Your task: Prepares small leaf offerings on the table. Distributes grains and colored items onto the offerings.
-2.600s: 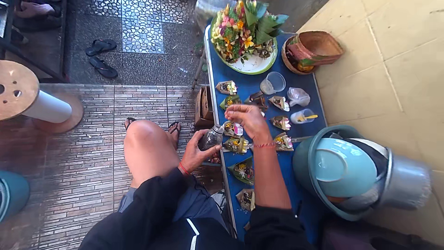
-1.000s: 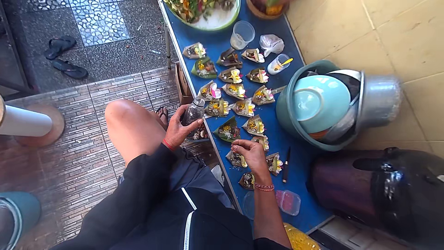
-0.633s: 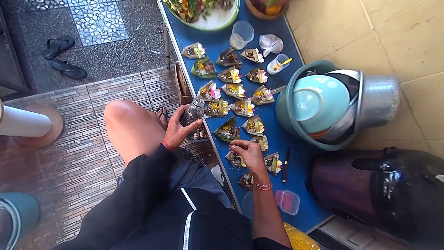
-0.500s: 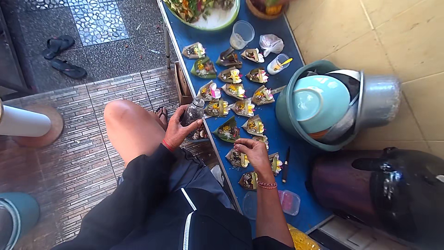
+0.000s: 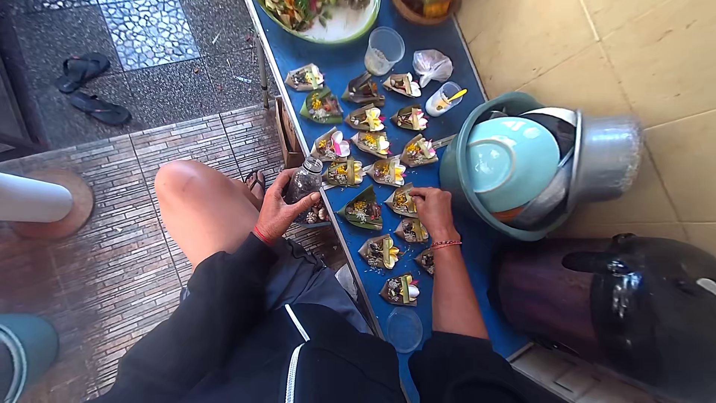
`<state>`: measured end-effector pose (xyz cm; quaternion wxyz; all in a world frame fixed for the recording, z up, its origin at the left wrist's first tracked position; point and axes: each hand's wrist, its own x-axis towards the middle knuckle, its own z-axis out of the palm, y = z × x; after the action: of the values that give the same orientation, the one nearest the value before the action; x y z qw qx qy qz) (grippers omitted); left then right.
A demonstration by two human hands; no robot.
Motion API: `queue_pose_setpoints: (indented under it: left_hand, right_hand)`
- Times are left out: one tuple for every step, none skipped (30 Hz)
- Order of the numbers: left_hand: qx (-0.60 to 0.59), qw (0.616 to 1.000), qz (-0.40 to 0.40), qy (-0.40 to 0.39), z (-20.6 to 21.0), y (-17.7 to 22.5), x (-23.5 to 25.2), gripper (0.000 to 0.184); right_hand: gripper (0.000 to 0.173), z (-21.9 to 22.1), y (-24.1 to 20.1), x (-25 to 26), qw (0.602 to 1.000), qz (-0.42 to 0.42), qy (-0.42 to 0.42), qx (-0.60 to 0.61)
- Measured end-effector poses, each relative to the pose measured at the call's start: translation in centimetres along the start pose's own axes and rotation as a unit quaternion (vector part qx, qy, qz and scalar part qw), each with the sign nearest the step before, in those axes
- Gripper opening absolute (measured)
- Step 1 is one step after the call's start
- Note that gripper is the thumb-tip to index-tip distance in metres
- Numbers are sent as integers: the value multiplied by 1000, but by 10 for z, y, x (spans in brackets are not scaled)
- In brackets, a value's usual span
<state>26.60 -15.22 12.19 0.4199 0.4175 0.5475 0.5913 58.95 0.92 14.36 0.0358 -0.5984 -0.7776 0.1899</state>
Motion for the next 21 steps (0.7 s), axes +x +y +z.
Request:
queue_pose_setpoints:
  left_hand:
    - [1,1000,3,1,0,-2,1,57]
    - [5,1000,4,0,0,-3,2,58]
    - [11,1000,3,-1,0,-2,2,58]
    - [14,1000,0,-3,0,-1,2,58]
    - [15,1000,-3,-3,0,0,1,58]
    - [17,1000,-6,-4,-1,1,1,57]
    - [18,1000,-12,-7,-1,3,0,57]
    - [16,1000,-10,-4,-1,1,1,58]
    - [12,1000,-8,-2,0,0,1,59]
    - [9,1000,-7,-1,0,0,2,58]
    - [7,1000,-6,1,0,0,2,58]
    - [7,1000,-4,1,0,1,2,58]
    - [9,1000,-2,1,0,1,2,58]
    - [10,1000,0,0,0,0,2,58]
    - [10,1000,2,-1,0,0,2,57]
    - [11,1000,2,-1,0,0,2,57]
    - [13,1000,1,-2,0,0,2,57]
    - [12,1000,0,-2,0,0,2,57]
    - [10,1000,0,-1,0,0,2,56]
    - [6,1000,-1,-1,0,1,2,56]
    - [4,1000,-4,-1,0,2,1,55]
  right_hand:
    - [22,3,2,1,1000,-12,-6,-13]
    - [22,6,4,1,999,-24,-10,-25]
    - [22,8,5,1,999,-36,-12,-32]
    - [21,10,5,0,998,-44,-13,-37]
    - [21,11,6,0,998,-48,-15,-41]
    - [21,12,6,0,997,-53,-16,-45]
    - [20,13,8,0,997,-59,-16,-47]
    - [19,14,10,1,997,-60,-19,-49]
    - [19,15,10,1,997,-59,-21,-48]
    - [19,15,11,1,997,-57,-23,-47]
    - [19,16,10,1,997,-54,-25,-45]
    - [19,16,10,1,997,-52,-25,-42]
    - [20,15,9,1,998,-53,-23,-41]
    - [20,15,8,0,997,-53,-21,-41]
    - [21,14,8,0,997,-54,-20,-44]
    - [22,13,7,-1,997,-52,-20,-46]
    - [24,12,6,-1,997,-47,-23,-49]
    - [25,10,4,-1,998,-41,-27,-49]
    - [26,9,2,-2,998,-37,-28,-48]
    - [26,8,1,-2,998,-35,-28,-46]
    - [27,7,1,-2,998,-32,-26,-46]
